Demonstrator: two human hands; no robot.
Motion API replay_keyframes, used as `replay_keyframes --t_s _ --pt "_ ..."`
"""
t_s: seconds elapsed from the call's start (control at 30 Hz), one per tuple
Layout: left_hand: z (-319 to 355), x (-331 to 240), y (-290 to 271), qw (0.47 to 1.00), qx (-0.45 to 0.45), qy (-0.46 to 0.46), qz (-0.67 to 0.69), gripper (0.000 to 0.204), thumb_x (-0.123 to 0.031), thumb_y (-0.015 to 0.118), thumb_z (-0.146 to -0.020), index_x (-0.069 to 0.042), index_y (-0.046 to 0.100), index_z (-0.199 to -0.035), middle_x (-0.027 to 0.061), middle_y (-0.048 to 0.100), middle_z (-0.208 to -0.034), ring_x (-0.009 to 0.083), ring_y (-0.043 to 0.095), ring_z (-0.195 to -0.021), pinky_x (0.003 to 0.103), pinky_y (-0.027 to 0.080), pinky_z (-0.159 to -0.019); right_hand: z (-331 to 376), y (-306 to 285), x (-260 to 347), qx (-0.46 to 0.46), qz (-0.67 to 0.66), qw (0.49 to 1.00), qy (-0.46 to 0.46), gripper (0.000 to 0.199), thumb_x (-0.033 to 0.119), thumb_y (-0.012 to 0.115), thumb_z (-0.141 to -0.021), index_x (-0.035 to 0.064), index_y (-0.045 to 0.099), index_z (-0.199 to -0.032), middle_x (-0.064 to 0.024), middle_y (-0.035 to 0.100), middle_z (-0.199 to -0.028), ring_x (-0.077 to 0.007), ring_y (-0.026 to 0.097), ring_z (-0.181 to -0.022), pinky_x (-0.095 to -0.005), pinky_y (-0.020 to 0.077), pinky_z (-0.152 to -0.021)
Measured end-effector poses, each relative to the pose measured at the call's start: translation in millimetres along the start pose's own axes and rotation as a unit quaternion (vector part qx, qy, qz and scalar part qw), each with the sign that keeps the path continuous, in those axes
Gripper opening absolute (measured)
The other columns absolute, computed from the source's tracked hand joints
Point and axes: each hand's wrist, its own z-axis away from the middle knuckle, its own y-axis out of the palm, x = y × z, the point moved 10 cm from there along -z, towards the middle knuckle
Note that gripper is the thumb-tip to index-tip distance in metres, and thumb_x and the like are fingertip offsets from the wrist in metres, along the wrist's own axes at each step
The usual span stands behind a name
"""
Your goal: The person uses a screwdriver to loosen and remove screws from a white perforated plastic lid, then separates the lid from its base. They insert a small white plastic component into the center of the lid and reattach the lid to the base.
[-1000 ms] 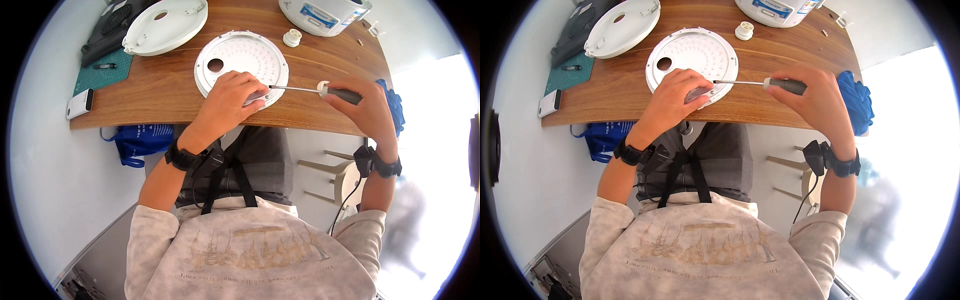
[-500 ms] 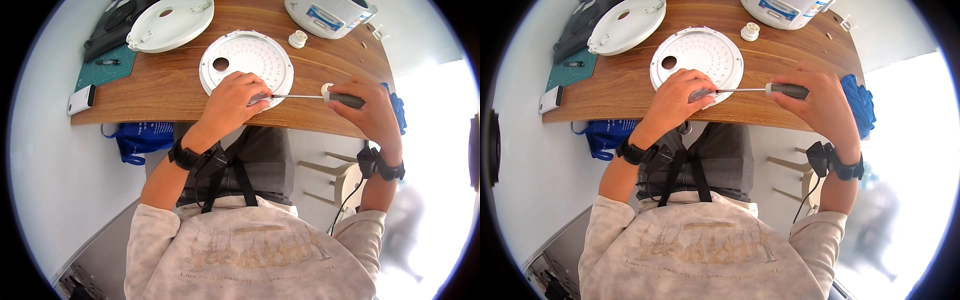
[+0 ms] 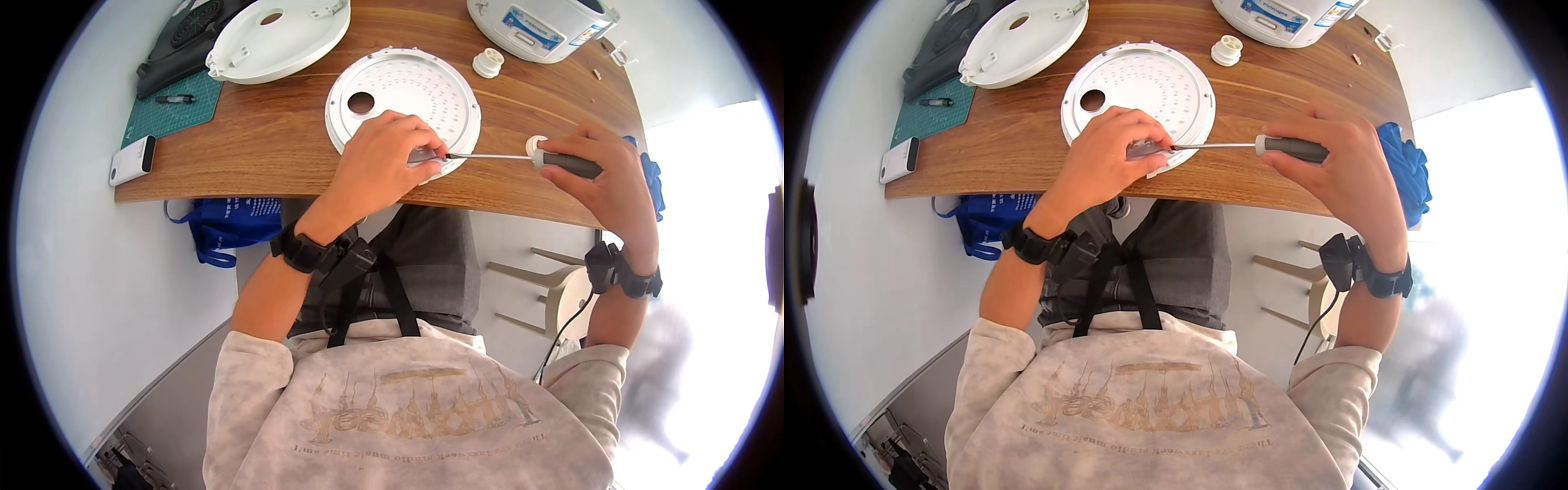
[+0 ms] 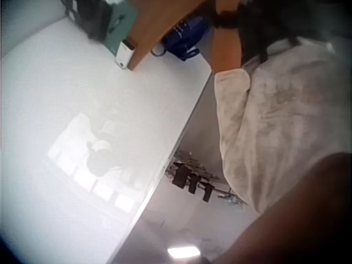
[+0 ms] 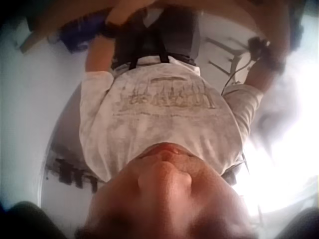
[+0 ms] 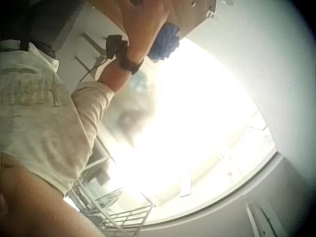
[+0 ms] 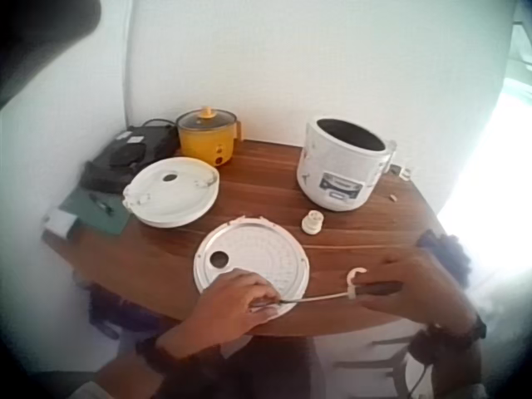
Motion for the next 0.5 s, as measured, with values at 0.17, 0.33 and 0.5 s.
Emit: replay_keyframes --t_s 0.17,0.33,0.5 --pt "-4.3 2.8 3.7 0.999 0.032 -0.018 -0.014 0.014 -0.022 0.075 -0.087 -0.011 0.072 -0.096 -0.0007 0.070 -0.104 0.0224 0.058 -0.107 0.037 0.048 -0.095 1.9 0.6 -4.1 -0.001 -0.007 1.000 0.009 0.027 0.012 0.084 -0.080 0.0052 0.078 -0.105 -0.0105 0.062 -0.081 -0.0252 0.060 -0.072 -0.0345 0.0487 -0.067" --pt "-1.8 5.2 4.4 0.999 0.022 -0.037 -0.002 0.016 -0.022 0.076 -0.086 -0.012 0.070 -0.096 -0.0002 0.070 -0.103 0.0235 0.058 -0.108 0.039 0.044 -0.095 0.4 0.9 -2.9 0.000 0.004 1.000 0.009 0.026 0.013 0.084 -0.080 0.0055 0.079 -0.105 -0.0104 0.063 -0.083 -0.0256 0.060 -0.072 -0.0352 0.0486 -0.067" --pt "-1.2 3.9 5.2 1.000 0.019 -0.021 0.006 0.016 -0.022 0.077 -0.085 -0.014 0.070 -0.097 -0.0005 0.069 -0.104 0.0238 0.058 -0.110 0.040 0.042 -0.096 -0.2 1.9 -3.3 0.002 -0.001 1.000 0.010 0.027 0.012 0.084 -0.080 0.0062 0.079 -0.105 -0.0102 0.064 -0.084 -0.0269 0.061 -0.073 -0.0356 0.0496 -0.068"
